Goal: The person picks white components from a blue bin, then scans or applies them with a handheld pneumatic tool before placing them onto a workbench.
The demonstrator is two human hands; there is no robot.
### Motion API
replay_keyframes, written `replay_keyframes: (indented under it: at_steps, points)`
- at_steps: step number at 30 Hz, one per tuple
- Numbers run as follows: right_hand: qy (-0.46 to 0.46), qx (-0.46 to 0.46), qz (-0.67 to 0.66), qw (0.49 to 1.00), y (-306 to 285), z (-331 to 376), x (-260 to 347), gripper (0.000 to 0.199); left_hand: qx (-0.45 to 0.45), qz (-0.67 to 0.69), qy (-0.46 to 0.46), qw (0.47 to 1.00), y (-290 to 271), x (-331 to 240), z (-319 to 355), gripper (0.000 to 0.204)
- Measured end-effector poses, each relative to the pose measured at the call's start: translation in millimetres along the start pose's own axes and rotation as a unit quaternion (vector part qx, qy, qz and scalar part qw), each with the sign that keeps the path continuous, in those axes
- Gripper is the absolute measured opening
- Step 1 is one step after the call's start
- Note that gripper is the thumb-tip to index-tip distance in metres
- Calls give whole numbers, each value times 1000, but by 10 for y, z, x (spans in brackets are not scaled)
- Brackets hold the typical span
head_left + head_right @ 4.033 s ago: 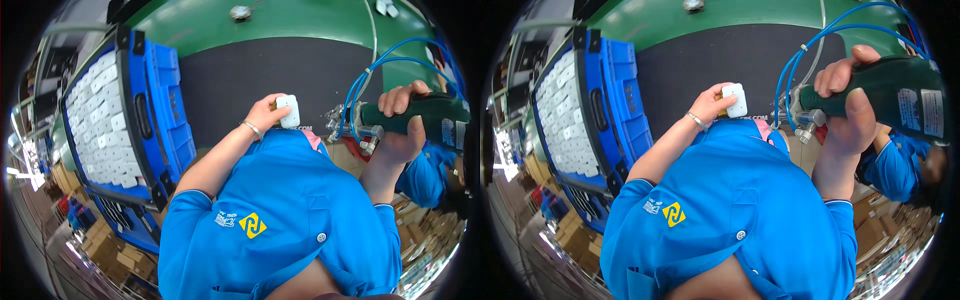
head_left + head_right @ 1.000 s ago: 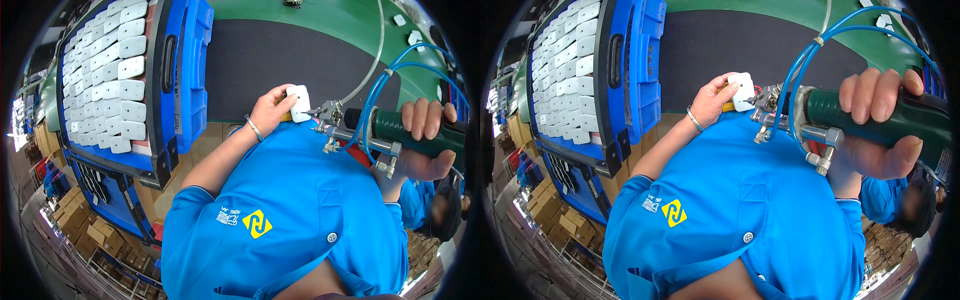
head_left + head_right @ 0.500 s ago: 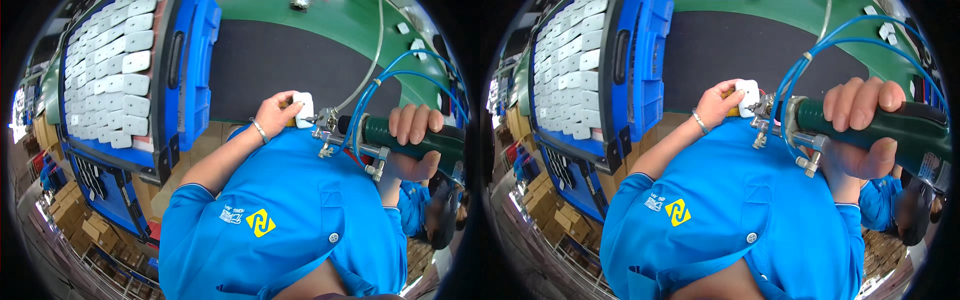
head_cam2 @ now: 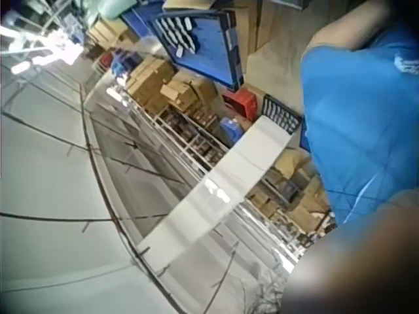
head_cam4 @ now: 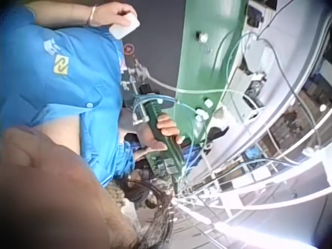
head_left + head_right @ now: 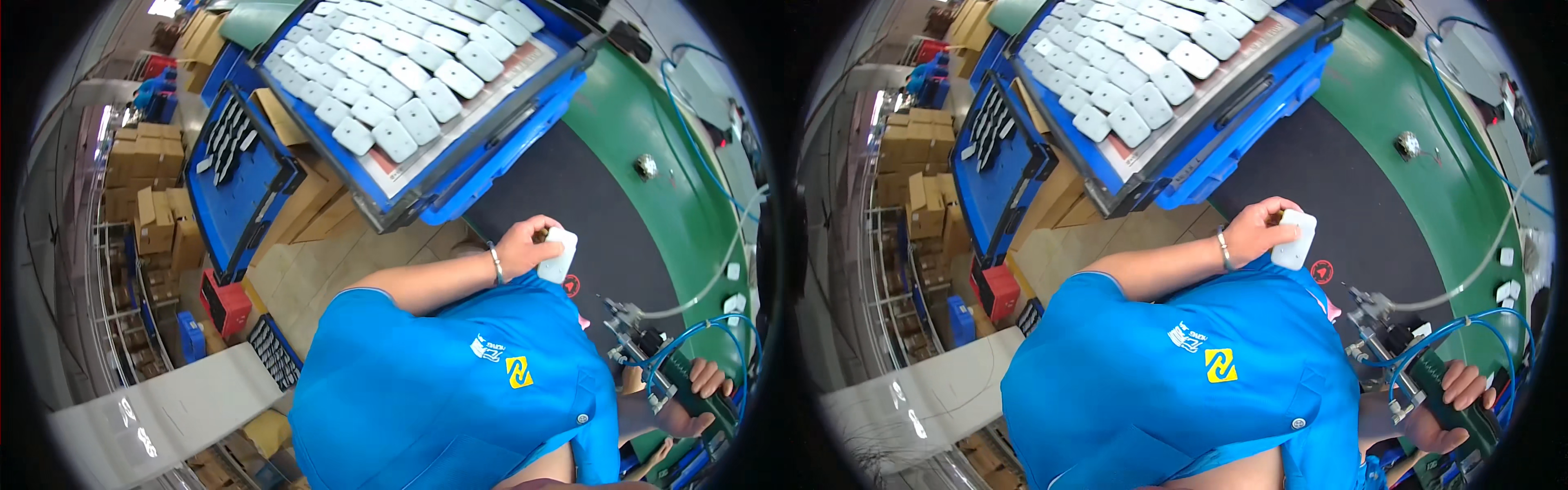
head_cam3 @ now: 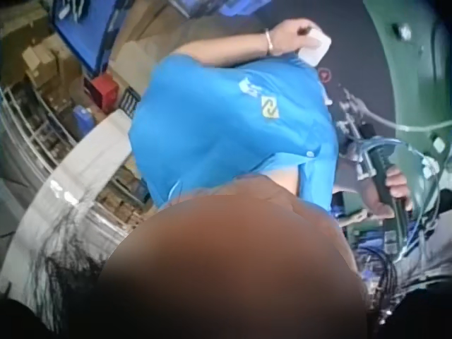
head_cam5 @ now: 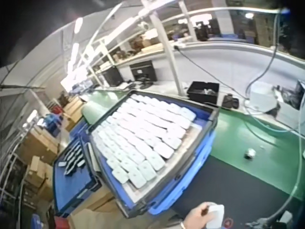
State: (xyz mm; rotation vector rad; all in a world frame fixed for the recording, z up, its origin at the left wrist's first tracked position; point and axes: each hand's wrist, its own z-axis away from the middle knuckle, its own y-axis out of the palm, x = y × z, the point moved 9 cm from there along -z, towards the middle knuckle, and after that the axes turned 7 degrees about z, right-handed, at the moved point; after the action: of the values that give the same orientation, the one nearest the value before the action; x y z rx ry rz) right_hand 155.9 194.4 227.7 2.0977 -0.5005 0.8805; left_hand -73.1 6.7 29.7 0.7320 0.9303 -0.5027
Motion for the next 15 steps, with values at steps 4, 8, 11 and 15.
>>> replay_keyframes:
  at_steps: [4,8,11,15]
  points:
    - [29,16,19,999,-31,-82,-125,39,-28,-14,189,982,-238,-1135,476,34]
    - [51,51,40,997,1,-95,-252,39,-222,-111,289,925,-1046,-1992,889,32]
    - [61,69,33,995,95,-137,-324,39,-291,-152,233,915,-1618,-1963,977,34]
    - [69,82,40,993,161,-159,-387,39,-237,-421,169,859,-1559,-1902,918,26]
